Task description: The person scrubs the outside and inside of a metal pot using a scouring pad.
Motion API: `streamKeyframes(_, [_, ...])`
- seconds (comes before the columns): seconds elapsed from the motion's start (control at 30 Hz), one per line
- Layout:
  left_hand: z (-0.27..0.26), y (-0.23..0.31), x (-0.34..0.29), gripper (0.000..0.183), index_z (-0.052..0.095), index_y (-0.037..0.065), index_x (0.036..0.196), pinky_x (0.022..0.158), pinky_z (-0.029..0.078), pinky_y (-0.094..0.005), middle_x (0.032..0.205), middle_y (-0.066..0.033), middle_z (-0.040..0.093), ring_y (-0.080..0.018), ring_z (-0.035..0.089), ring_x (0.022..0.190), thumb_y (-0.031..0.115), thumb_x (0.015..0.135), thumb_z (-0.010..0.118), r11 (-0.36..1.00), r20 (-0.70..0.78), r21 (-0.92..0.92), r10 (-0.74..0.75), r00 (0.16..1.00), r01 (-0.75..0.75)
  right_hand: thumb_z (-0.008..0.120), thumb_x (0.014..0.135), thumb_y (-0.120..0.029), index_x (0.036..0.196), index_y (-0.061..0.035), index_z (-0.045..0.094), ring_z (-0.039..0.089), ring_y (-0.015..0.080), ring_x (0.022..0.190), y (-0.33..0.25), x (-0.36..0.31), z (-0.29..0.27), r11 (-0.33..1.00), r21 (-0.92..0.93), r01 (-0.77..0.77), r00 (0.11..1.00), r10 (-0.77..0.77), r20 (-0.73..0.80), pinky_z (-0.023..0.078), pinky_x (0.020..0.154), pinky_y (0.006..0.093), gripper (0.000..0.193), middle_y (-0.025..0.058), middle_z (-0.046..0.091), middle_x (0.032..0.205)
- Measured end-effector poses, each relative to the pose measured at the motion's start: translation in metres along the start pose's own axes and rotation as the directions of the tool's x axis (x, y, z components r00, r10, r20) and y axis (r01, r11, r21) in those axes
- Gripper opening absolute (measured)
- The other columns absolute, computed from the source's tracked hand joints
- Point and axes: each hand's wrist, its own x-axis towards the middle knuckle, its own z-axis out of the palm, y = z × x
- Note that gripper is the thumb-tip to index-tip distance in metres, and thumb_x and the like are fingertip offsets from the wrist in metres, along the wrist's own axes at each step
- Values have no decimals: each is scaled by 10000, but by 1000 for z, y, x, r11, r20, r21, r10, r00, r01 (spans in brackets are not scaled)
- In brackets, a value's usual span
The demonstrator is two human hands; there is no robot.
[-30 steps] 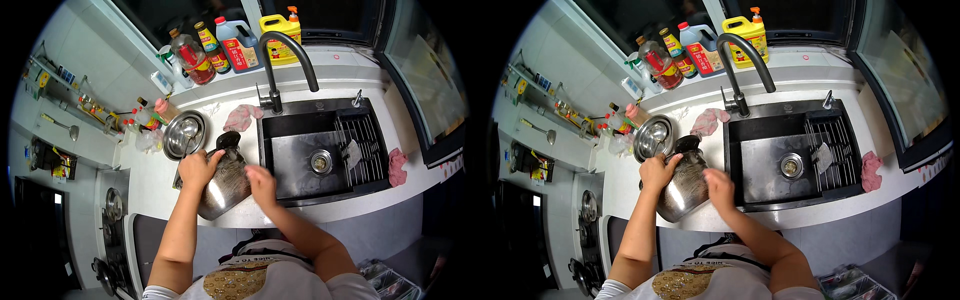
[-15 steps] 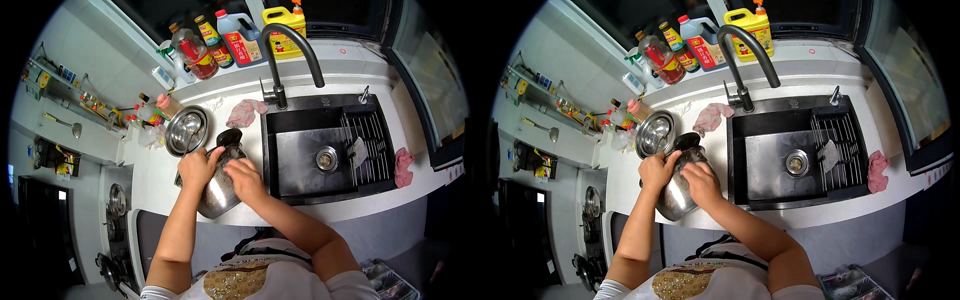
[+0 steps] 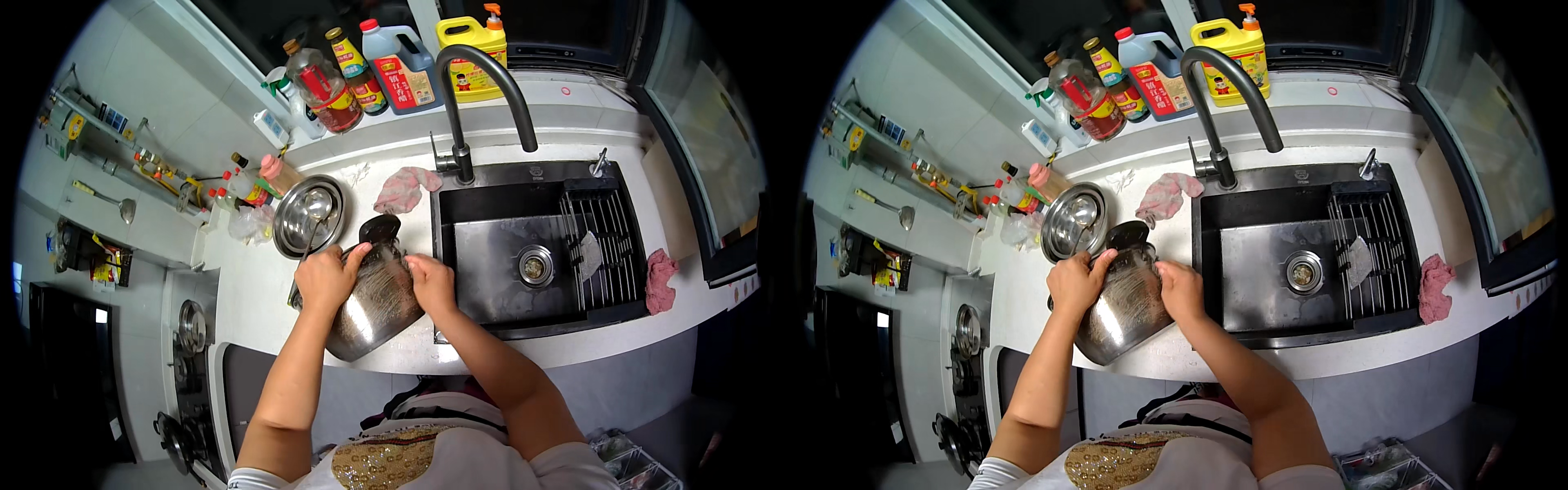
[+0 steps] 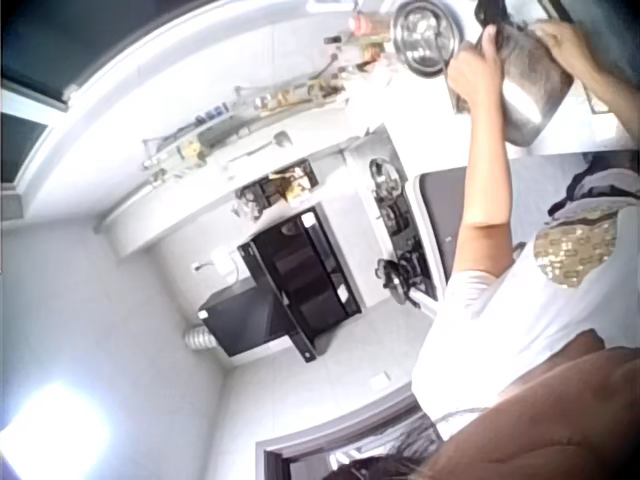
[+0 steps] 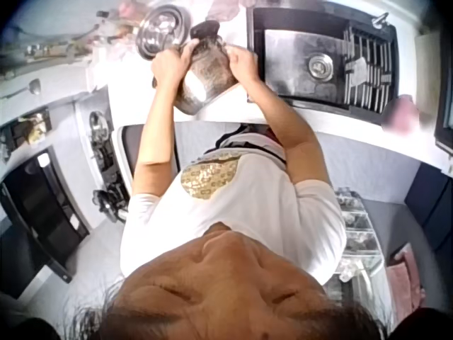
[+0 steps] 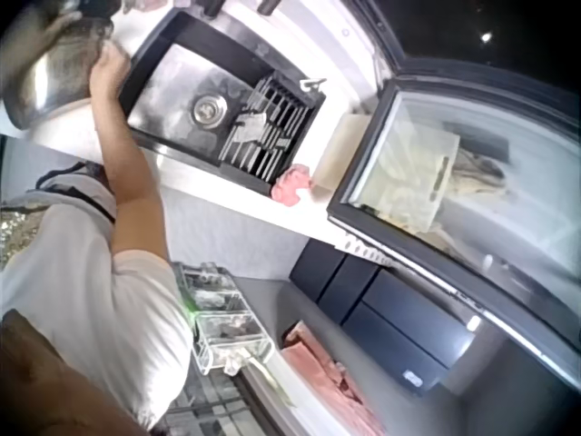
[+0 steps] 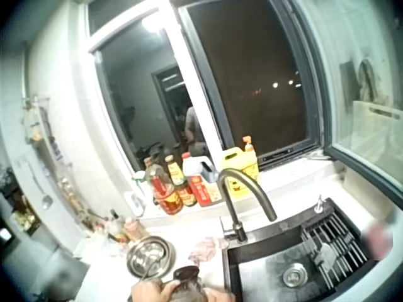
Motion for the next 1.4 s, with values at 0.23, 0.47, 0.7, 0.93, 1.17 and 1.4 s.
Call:
streamKeyframes(0.23, [-1, -1, 1, 668, 634, 32, 594, 515, 479, -449, 548, -178, 598, -372, 621, 547, 664, 802, 569, 1000, 27, -5, -10, 1000, 10, 574, 804, 1, 913, -34, 693, 621, 319, 929, -15, -4, 0, 948, -71, 310, 950, -306, 55, 502, 823, 379, 165, 126, 677, 961])
streamKeyframes(0.47, [4, -8, -1, 681, 643, 29, 595, 498, 479, -447, 529, -186, 582, -378, 610, 522, 679, 785, 573, 1000, 17, -30, -6, 1000, 7, 578, 768, 7, 876, -30, 692, 628, 317, 899, -45, -15, 9, 873, 28, 487, 867, -487, 109, 508, 821, 399, 161, 137, 680, 937])
streamKeyframes(0.7, [3, -13, 0, 681, 644, 39, 586, 485, 476, -441, 519, -179, 582, -370, 606, 503, 691, 770, 574, 999, -1, -44, 1, 1000, -1, 588, 776, 29, 858, -38, 695, 643, 315, 881, -21, 1, -2, 897, 52, 440, 889, -443, 114, 514, 796, 383, 150, 126, 687, 905])
streamKeyframes(0.93, [0, -7, 0, 679, 636, 39, 573, 473, 466, -439, 514, -173, 578, -369, 607, 508, 685, 774, 572, 997, -30, -72, 15, 999, -17, 587, 779, 55, 874, -15, 682, 646, 299, 877, -11, 10, -15, 953, 100, 287, 942, -299, 151, 521, 784, 366, 152, 134, 684, 897])
streamKeyframes(1.17, [0, -8, -1, 686, 658, 31, 610, 485, 476, -429, 521, -176, 584, -364, 612, 512, 689, 778, 565, 999, 5, -50, 1, 1000, -1, 573, 760, 77, 872, -37, 681, 624, 305, 921, -23, 8, -10, 845, 96, 525, 816, -533, 225, 511, 807, 369, 193, 121, 675, 930])
streamKeyframes(1.4, [3, -9, 0, 690, 649, 37, 584, 460, 473, -429, 503, -178, 576, -364, 612, 490, 693, 775, 559, 998, -27, -54, 11, 1000, -13, 548, 730, 94, 878, -36, 678, 618, 309, 914, -32, 8, -8, 826, 110, 553, 790, -562, 244, 510, 811, 374, 237, 110, 673, 937])
